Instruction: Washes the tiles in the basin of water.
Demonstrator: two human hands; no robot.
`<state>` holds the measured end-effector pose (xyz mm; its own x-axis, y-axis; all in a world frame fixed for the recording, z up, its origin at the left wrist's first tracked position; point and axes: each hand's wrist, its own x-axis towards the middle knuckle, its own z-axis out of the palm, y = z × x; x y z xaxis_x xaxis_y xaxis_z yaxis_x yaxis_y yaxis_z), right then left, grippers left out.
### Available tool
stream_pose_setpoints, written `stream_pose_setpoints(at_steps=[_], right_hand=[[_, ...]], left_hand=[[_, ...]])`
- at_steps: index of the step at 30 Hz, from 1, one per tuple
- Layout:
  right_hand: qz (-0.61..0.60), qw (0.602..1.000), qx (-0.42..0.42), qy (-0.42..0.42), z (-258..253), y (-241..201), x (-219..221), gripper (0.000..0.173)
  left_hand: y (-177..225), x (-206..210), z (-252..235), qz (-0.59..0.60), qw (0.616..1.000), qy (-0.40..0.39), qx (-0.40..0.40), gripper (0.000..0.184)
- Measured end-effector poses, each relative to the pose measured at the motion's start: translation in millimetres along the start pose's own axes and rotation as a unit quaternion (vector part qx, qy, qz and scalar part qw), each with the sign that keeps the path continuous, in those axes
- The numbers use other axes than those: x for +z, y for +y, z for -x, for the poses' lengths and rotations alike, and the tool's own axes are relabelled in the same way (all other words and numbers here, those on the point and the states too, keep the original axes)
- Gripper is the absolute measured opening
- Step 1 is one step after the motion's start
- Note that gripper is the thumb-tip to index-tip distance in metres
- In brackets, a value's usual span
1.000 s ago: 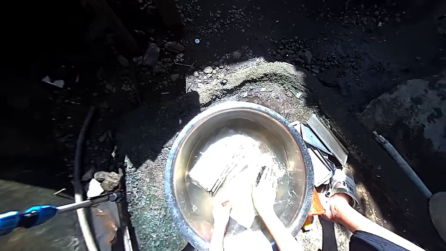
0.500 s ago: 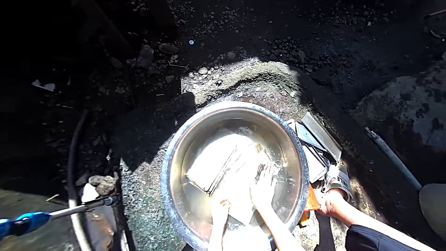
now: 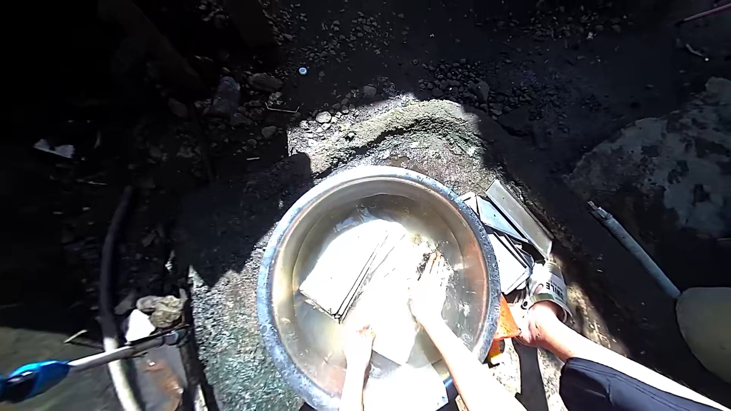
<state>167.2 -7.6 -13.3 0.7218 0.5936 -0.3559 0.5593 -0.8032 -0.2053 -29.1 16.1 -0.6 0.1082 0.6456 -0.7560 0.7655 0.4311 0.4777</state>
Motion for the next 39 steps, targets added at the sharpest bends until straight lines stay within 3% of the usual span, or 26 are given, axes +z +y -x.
stream_pose_setpoints(at_steps=[3,5,9,11,13,16,18,20,22,23,25,28,31,34,39], right_hand=[[-0.012,0.997,-0.026,-0.071,60.8,-1.6,13.1,0.084],[0.013,0.995,-0.038,-0.088,70.2,5.2,17.7,0.082],[0.009,0.998,-0.057,0.011,14.6,21.4,7.1,0.081],[0.024,0.995,-0.054,0.075,-22.1,25.8,-5.1,0.082],[0.008,0.996,-0.033,0.086,-34.4,23.3,-9.7,0.082],[-0.013,1.000,-0.008,0.015,3.7,8.6,-3.2,0.078],[-0.007,0.994,-0.049,-0.102,49.7,-0.3,7.1,0.069],[0.022,0.964,-0.163,-0.209,75.7,-6.8,20.1,0.066],[-0.021,0.939,-0.295,-0.176,68.0,-6.4,32.2,0.066],[-0.046,0.934,-0.319,-0.153,56.1,-6.7,33.7,0.067],[-0.060,0.950,-0.257,-0.166,29.5,-9.5,17.4,0.065],[-0.016,0.983,-0.175,-0.053,-27.0,-19.0,-14.8,0.068],[-0.015,0.994,-0.110,-0.001,-72.9,-28.9,-24.3,0.067],[-0.049,0.993,-0.103,0.038,-53.5,-44.4,-8.0,0.065],[-0.120,0.976,-0.180,-0.034,21.7,-50.2,21.6,0.071]], left_hand=[[0.7,-0.2,1.3,-0.001,1.000,0.001,0.004,0.034],[6.3,-3.4,1.3,-0.014,1.000,-0.010,-0.006,0.032],[4.6,-2.4,1.6,0.013,1.000,-0.007,0.005,0.040],[3.9,-1.3,0.6,0.019,1.000,-0.013,0.007,0.034],[4.6,-2.0,-0.8,0.000,1.000,-0.014,-0.003,0.033],[7.2,-2.0,-1.3,-0.023,0.999,-0.002,-0.023,0.040],[3.6,-1.5,-1.8,-0.020,1.000,0.004,0.008,0.036],[8.8,-6.1,0.9,-0.039,0.999,-0.016,0.008,0.032],[14.7,-8.1,3.9,-0.033,0.999,-0.007,0.000,0.036],[12.8,-6.8,3.5,-0.008,1.000,0.007,0.010,0.040],[9.3,-4.1,3.9,0.036,0.999,0.020,0.032,0.041],[3.6,-3.0,0.5,0.042,0.999,0.009,0.032,0.033],[1.5,0.0,-3.3,0.054,0.998,0.023,0.018,0.035],[1.8,2.3,-0.4,0.101,0.994,0.023,0.020,0.037],[-7.8,6.9,-1.7,0.245,0.967,0.047,0.047,0.025]])
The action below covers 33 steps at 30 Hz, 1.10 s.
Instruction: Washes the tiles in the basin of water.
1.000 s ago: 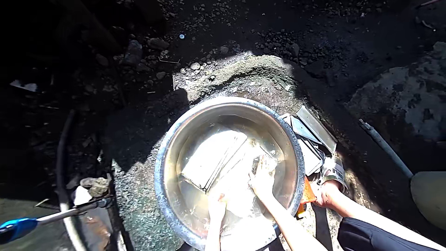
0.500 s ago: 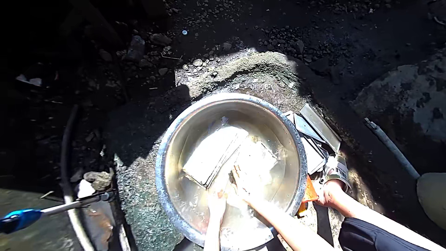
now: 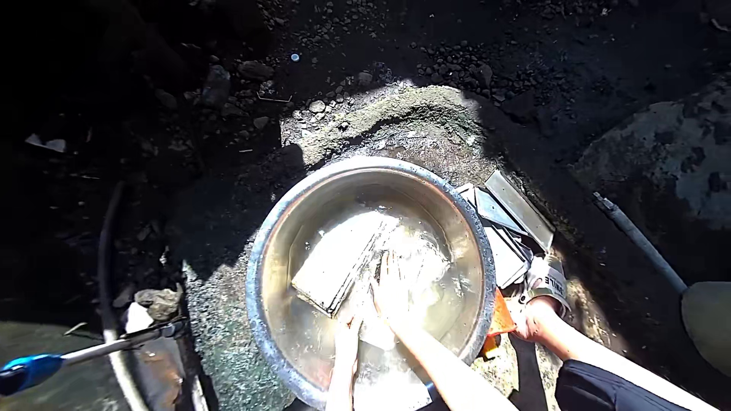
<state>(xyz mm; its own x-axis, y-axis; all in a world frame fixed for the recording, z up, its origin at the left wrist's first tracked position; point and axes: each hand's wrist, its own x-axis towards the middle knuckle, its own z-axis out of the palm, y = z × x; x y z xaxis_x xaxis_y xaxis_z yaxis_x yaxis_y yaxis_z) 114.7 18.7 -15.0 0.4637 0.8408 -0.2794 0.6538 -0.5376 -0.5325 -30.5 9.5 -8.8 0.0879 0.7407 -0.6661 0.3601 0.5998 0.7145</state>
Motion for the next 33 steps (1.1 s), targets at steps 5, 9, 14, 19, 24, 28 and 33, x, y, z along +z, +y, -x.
stream_pose_setpoints(at_steps=[5,9,14,19,24,28,33], right_hand=[[-0.073,0.969,-0.225,-0.073,75.0,15.0,-10.2,0.056],[-0.169,0.965,-0.192,0.055,86.9,42.6,-25.5,0.055],[-0.253,0.939,0.125,0.197,59.3,67.9,-50.4,0.060],[-0.194,0.950,0.028,0.244,36.4,69.7,-48.9,0.054],[-0.023,0.952,-0.298,-0.057,-8.9,90.2,-53.2,0.043],[-0.014,0.964,-0.265,-0.008,-48.5,103.2,-53.3,0.035],[-0.116,0.984,-0.096,0.096,-49.4,75.3,-40.8,0.047]], left_hand=[[29.1,-7.9,15.5,0.062,0.992,0.091,0.059,0.026],[79.9,-25.8,21.5,0.026,0.973,0.130,0.187,0.017],[119.3,-57.6,24.2,0.101,0.958,0.155,0.220,0.018],[124.8,-66.1,30.6,0.172,0.955,0.161,0.180,0.019],[117.6,-72.8,20.6,0.170,0.961,0.160,0.145,0.024],[104.2,-82.6,12.2,0.176,0.971,0.146,0.064,0.028],[92.6,-75.8,9.2,0.115,0.976,0.170,0.074,0.023]])
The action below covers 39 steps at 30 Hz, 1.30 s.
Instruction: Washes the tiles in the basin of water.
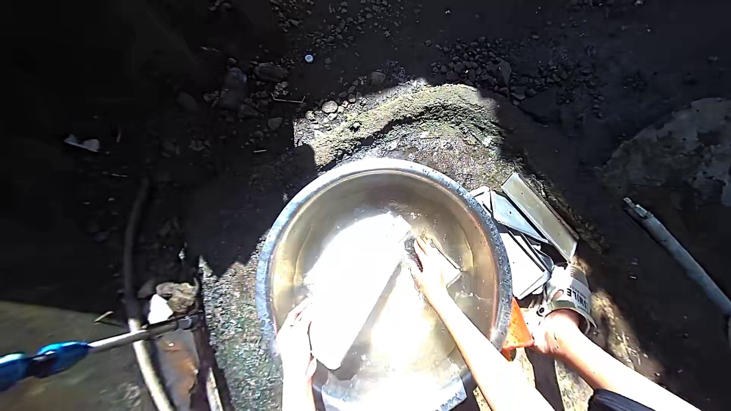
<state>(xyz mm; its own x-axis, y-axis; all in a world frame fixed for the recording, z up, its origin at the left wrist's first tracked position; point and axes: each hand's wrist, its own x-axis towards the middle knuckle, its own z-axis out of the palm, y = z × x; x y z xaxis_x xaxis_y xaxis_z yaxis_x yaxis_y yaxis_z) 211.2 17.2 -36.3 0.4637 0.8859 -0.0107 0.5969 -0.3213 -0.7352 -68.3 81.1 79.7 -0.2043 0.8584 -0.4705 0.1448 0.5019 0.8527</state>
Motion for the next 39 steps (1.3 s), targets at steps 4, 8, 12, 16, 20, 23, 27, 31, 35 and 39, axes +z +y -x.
stream_pose_setpoints(at_steps=[4,8,12,16,20,23,27,31,35,39], right_hand=[[-0.014,0.997,0.016,-0.072,9.6,-7.7,-10.2,0.047],[-0.076,0.992,0.070,0.078,10.6,-29.1,-10.1,0.041],[-0.079,0.995,-0.060,-0.031,20.9,-72.7,23.0,0.039],[0.038,0.988,-0.143,-0.038,-11.2,-85.9,40.2,0.044],[0.139,0.986,-0.031,-0.088,-65.0,-95.3,31.8,0.048],[0.196,0.960,-0.006,-0.202,-66.0,-119.7,32.9,0.050],[0.207,0.949,-0.096,-0.217,-50.5,-122.3,47.1,0.046],[0.182,0.953,0.024,-0.239,-106.1,-119.8,22.9,0.042],[0.110,0.973,0.108,-0.170,-130.4,-59.5,-13.0,0.035],[0.138,0.978,0.075,-0.138,-58.5,1.3,-45.4,0.052]], left_hand=[[-10.6,-1.5,-4.1,-0.030,0.998,0.002,0.049,0.020],[-18.3,4.7,-2.2,-0.022,0.999,-0.001,0.040,0.020],[-25.3,16.1,3.1,-0.007,1.000,-0.007,-0.010,0.021],[-25.4,13.1,1.1,-0.074,0.997,-0.030,-0.018,0.017],[-28.6,28.1,7.1,-0.084,0.995,-0.039,-0.046,0.016],[-28.1,28.7,4.8,-0.093,0.995,-0.024,-0.035,0.016],[-35.3,20.3,4.5,-0.096,0.994,-0.033,-0.030,0.019],[-47.8,19.2,12.6,-0.053,0.997,-0.042,-0.038,0.023],[-39.5,-4.5,15.0,-0.053,0.997,-0.047,0.030,0.019],[15.5,-3.0,42.5,-0.071,0.954,-0.051,0.286,0.018]])
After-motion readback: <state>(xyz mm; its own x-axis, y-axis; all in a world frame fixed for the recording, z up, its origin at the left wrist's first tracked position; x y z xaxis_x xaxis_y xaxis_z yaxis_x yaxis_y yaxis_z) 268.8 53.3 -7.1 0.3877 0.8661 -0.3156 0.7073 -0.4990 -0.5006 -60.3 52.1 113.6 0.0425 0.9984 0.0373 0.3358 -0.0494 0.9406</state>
